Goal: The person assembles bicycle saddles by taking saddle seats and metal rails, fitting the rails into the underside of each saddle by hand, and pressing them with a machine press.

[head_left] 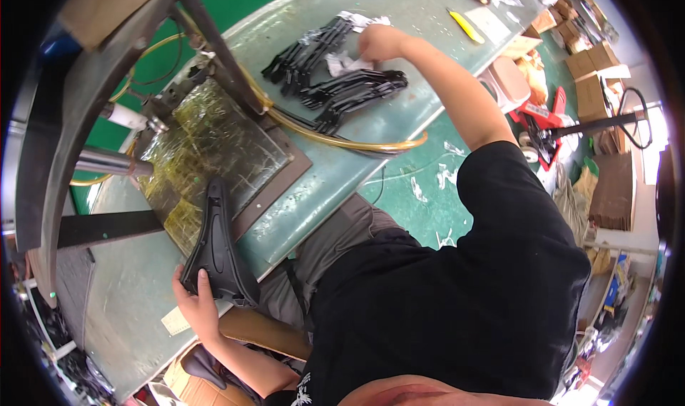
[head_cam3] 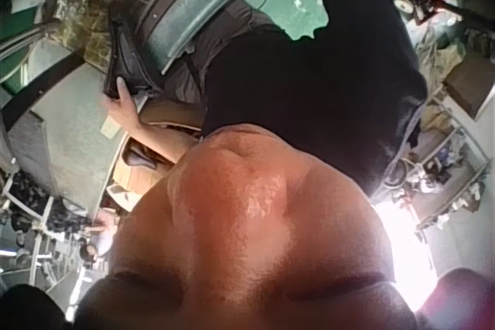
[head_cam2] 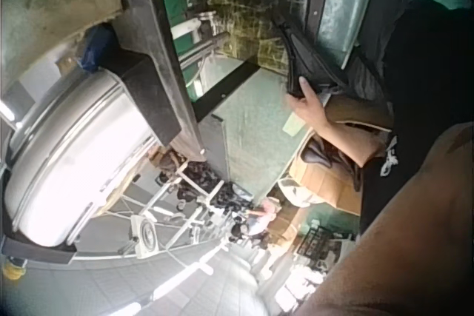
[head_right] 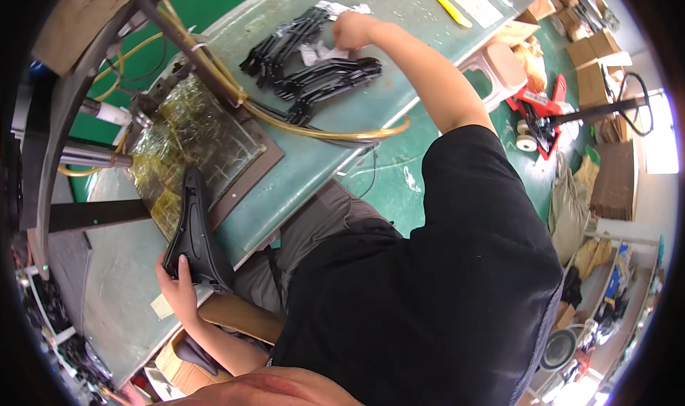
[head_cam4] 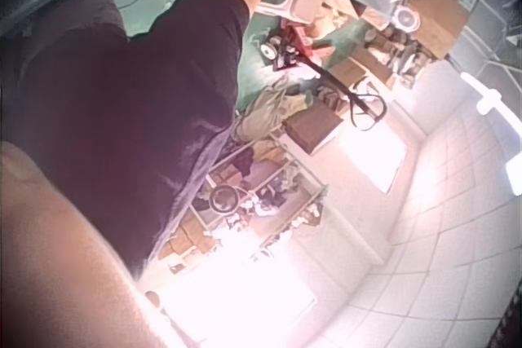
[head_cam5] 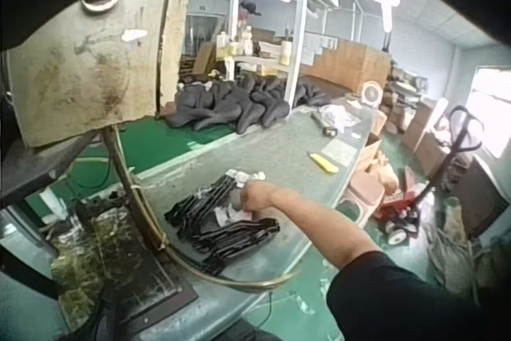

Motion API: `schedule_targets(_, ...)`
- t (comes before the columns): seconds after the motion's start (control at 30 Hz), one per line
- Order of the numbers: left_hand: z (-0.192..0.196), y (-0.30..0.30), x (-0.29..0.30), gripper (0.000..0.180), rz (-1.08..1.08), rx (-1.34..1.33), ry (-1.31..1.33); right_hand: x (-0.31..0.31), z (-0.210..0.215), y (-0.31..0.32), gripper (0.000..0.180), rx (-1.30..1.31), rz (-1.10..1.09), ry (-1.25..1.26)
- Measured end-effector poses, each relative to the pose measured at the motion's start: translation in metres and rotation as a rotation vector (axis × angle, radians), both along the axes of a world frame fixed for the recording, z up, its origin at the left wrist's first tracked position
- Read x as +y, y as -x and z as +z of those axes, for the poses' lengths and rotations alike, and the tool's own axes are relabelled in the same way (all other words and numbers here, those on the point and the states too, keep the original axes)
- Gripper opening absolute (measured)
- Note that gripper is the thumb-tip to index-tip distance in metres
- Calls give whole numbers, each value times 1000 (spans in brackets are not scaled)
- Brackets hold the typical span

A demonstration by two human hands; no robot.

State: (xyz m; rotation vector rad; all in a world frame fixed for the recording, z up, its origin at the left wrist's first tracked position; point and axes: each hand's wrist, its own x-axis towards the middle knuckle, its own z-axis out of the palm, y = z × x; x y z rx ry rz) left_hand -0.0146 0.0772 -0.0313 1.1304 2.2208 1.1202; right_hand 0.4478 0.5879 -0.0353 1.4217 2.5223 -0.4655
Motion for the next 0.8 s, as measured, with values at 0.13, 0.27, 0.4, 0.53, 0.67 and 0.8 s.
schedule_targets(0.13,0,-16,-1,51,94,54,-3,41,5,-6,38,140,-307,-375)
schedule_targets(0.27,-1,-10,-6,50,93,129,44,36,1,7,47,451,-389,37)
schedule_targets(0.4,-10,6,-11,50,44,80,46,2,0,-1,54,422,-311,63)
schedule_targets(0.53,-9,2,-2,51,33,59,50,-19,-11,-7,57,195,-39,-266)
schedule_targets(0.67,-7,1,-2,51,-8,109,54,-29,-9,-25,39,194,-62,-125)
schedule_targets(0.8,8,1,-6,52,12,235,169,-46,-31,-144,18,55,-573,-415)
